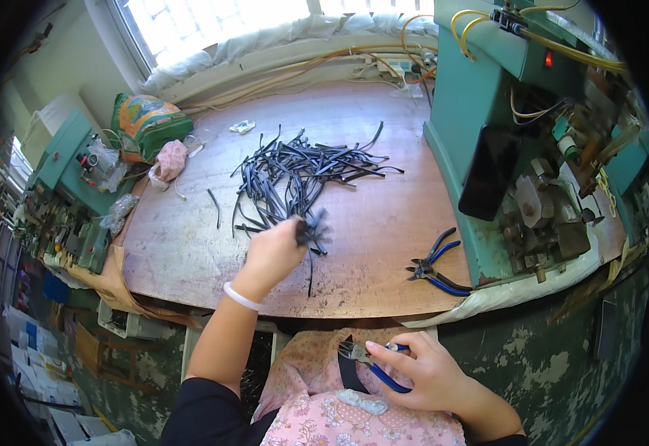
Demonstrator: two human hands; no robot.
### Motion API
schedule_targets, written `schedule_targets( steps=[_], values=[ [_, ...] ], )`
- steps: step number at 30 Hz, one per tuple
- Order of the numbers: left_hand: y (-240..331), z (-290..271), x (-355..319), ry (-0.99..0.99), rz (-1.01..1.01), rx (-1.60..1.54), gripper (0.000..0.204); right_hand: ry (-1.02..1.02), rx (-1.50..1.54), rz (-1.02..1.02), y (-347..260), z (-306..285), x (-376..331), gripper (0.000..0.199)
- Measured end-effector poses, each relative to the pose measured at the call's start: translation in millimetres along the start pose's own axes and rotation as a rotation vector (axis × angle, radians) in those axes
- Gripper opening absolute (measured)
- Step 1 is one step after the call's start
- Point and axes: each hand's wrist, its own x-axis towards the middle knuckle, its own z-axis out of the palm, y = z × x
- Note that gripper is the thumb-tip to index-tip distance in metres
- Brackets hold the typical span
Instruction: The person repeatedly picks up black cables from a pile on a wooden table and uses pliers to cut off the ends. The cut pieces are dropped back onto the table. The person continues this process throughout the clip.
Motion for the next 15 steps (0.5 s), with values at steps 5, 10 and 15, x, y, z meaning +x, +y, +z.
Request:
schedule_targets(
  steps=[5, 10, 15],
  values=[
    [-22, 31, 8, -0.078, 0.383, 0.209, 0.035, -0.044, -0.013, 0.015, 4, -2, -7, 0.063],
    [7, 16, 5, 0.039, 0.251, -0.091, 0.035, -0.033, -0.003, 0.032, 10, 3, -6, 0.065],
    [30, 0, -12, -0.034, 0.008, -1.035, 0.025, -0.012, -0.025, 0.068, 11, -5, -4, 0.068]
  ],
)
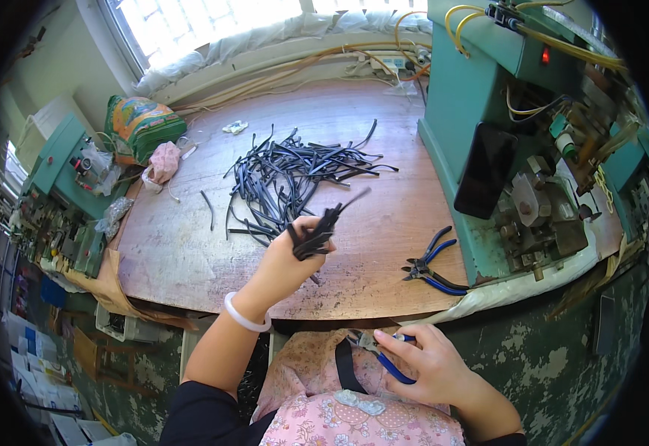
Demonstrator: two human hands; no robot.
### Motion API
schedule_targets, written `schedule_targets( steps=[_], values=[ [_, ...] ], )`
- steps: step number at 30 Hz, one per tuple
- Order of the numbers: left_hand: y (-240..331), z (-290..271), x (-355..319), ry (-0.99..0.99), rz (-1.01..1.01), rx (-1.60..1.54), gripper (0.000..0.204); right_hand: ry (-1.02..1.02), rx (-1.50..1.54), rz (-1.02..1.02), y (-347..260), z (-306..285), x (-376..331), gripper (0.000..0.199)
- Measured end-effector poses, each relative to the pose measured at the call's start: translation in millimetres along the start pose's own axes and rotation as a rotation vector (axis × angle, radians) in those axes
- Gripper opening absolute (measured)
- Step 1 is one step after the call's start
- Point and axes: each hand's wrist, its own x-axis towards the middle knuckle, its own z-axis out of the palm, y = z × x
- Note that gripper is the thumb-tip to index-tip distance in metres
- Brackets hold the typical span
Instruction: The person repeatedly picks up black cables from a pile on a wooden table and uses pliers to cut off the ends. The cut pieces are dropped back onto the table. The person continues this process throughout the clip.
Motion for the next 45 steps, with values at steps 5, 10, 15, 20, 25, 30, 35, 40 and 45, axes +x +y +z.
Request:
schedule_targets(
  steps=[5, 10, 15, 20, 25, 30, 35, 40, 45],
  values=[
    [25, -2, -23, -0.185, -0.201, -0.597, 0.025, 0.084, -0.066, -0.022, 3, 1, 8, 0.067],
    [13, 6, -35, -0.316, -0.246, -0.875, 0.029, 0.119, -0.145, -0.098, -5, -2, 17, 0.063],
    [20, 9, -40, -0.375, -0.263, -0.894, 0.027, 0.061, -0.25, -0.153, -11, -9, 21, 0.062],
    [27, 10, -40, -0.4, -0.308, -0.884, 0.027, 0.029, -0.321, -0.179, -13, -14, 20, 0.064],
    [27, 18, -52, -0.216, -0.139, -0.904, 0.026, 0.021, -0.244, -0.127, -11, -14, 17, 0.064],
    [36, 39, -81, 0.133, 0.384, -0.642, 0.023, 0.028, -0.104, -0.081, -9, -16, 16, 0.064],
    [30, 52, -95, 0.343, 0.564, -0.62, 0.021, 0.05, -0.054, -0.075, -20, -16, 21, 0.063],
    [47, 46, -94, 0.284, 0.374, -0.685, 0.024, -0.004, -0.112, -0.048, -20, -15, 16, 0.063],
    [44, 36, -85, 0.228, 0.038, -0.914, 0.02, -0.023, -0.013, -0.004, -16, -16, 11, 0.064]
  ],
)
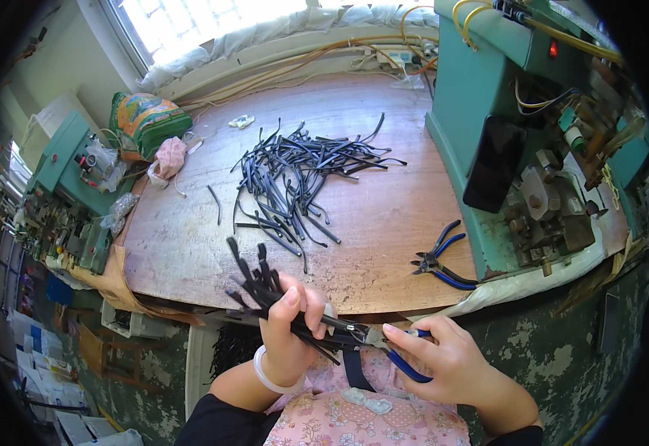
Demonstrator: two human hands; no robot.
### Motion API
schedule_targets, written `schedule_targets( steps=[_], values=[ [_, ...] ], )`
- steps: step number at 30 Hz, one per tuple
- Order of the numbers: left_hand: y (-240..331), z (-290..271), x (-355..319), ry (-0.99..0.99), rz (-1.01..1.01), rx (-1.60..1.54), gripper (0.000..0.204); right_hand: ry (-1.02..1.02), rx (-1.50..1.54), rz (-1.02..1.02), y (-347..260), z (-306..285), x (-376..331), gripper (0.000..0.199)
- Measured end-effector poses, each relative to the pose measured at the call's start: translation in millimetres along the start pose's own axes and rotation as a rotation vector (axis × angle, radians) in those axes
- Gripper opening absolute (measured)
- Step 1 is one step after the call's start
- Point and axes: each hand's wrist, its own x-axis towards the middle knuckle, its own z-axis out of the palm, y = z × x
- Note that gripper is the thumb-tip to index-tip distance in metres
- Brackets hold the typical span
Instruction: The person repeatedly picks up black cables from a pile on a wooden table and uses pliers to cut off the ends. The cut pieces are dropped back onto the table. The person continues this process throughout the clip.
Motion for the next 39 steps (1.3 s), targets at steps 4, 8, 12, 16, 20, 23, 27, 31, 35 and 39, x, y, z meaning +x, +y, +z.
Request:
schedule_targets(
  steps=[4, 8, 12, 16, 20, 23, 27, 31, 35, 39],
  values=[
    [-1, -1, 6, 0.064, -0.067, -0.052, 0.022, 0.158, 0.228, -0.006, -7, -3, 3, 0.064],
    [2, -8, 4, 0.056, -0.1, 0.02, 0.022, 0.123, -0.009, -0.093, -1, 13, 12, 0.065],
    [46, -69, -12, -0.142, -0.277, 0.645, 0.017, 0.026, -0.017, -0.05, 18, 29, 5, 0.067],
    [97, -175, -48, -0.424, -0.549, 1.667, 0.048, 0.007, 0.037, 0.016, 22, 28, 1, 0.069],
    [109, -196, -90, -0.34, -0.532, 2.291, 0.062, 0.004, 0.013, -0.004, 25, 31, 5, 0.069],
    [102, -172, -36, -0.346, -0.318, 1.765, 0.056, -0.005, 0.01, -0.011, 20, 36, 7, 0.068],
    [46, -139, 85, -0.268, 0.124, 1.553, 0.039, -0.006, -0.008, -0.029, 12, 36, 4, 0.066],
    [-39, -156, 204, 0.03, 0.562, 1.921, 0.028, 0.013, -0.014, -0.053, 8, 38, -6, 0.062],
    [-60, -168, 222, -0.233, 0.277, 1.878, 0.043, -0.016, -0.042, 0.059, 5, 31, -16, 0.067],
    [-75, -137, 181, -0.236, 0.458, 2.051, 0.03, -0.021, 0.026, 0.036, 23, 41, -19, 0.062]
  ],
)
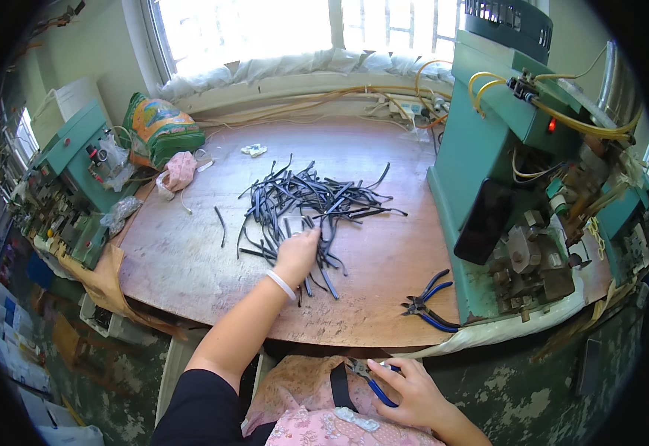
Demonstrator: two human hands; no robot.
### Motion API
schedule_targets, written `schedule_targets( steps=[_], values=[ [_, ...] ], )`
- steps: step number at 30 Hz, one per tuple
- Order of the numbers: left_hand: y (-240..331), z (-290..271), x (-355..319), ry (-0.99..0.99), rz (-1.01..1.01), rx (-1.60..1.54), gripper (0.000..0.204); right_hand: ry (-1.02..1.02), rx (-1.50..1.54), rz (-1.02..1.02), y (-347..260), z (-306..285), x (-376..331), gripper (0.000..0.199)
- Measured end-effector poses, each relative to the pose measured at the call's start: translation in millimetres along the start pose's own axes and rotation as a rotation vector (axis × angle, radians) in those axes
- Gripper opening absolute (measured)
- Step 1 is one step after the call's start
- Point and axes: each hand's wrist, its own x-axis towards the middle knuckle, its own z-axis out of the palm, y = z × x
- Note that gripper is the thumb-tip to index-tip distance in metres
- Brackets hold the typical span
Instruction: The person repeatedly picks up black cables from a pile on a wooden table and uses pliers to cut off the ends. The cut pieces are dropped back onto the table. The person continues this process throughout the clip.
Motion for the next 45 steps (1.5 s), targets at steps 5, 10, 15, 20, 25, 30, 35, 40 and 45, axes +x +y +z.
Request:
schedule_targets(
  steps=[5, 10, 15, 20, 25, 30, 35, 40, 45],
  values=[
    [45, -27, -12, 0.118, 0.185, 0.104, 0.016, -0.033, 0.041, -0.071, -6, 1, 16, 0.063],
    [52, -73, -6, 0.358, 0.198, -0.255, 0.012, -0.012, 0.363, 0.196, 1, -7, 1, 0.068],
    [46, -108, -75, 0.115, -0.184, -0.462, 0.016, -0.031, -0.123, 0.07, -5, -29, 12, 0.064],
    [28, -93, -121, -0.03, -0.283, -0.434, 0.021, -0.152, -0.7, -0.301, -99, -85, 70, 0.041],
    [32, -95, -114, -0.115, -0.401, -0.699, 0.028, -0.05, -0.888, -0.435, -146, -77, 76, 0.044],
    [35, -99, -117, -0.128, -0.364, -0.671, 0.028, -0.025, -0.935, -0.451, -148, -66, 68, 0.048],
    [31, -102, -121, -0.032, -0.4, -0.85, 0.034, -0.013, -0.945, -0.451, -152, -65, 62, 0.053],
    [59, -127, -109, -0.093, -0.616, -1.567, 0.043, 0.069, -0.726, -0.301, -111, -76, 47, 0.058],
    [79, -144, -102, -0.35, -0.662, -1.977, 0.047, 0.094, -0.008, 0.078, -4, -4, 37, 0.068]
  ],
)
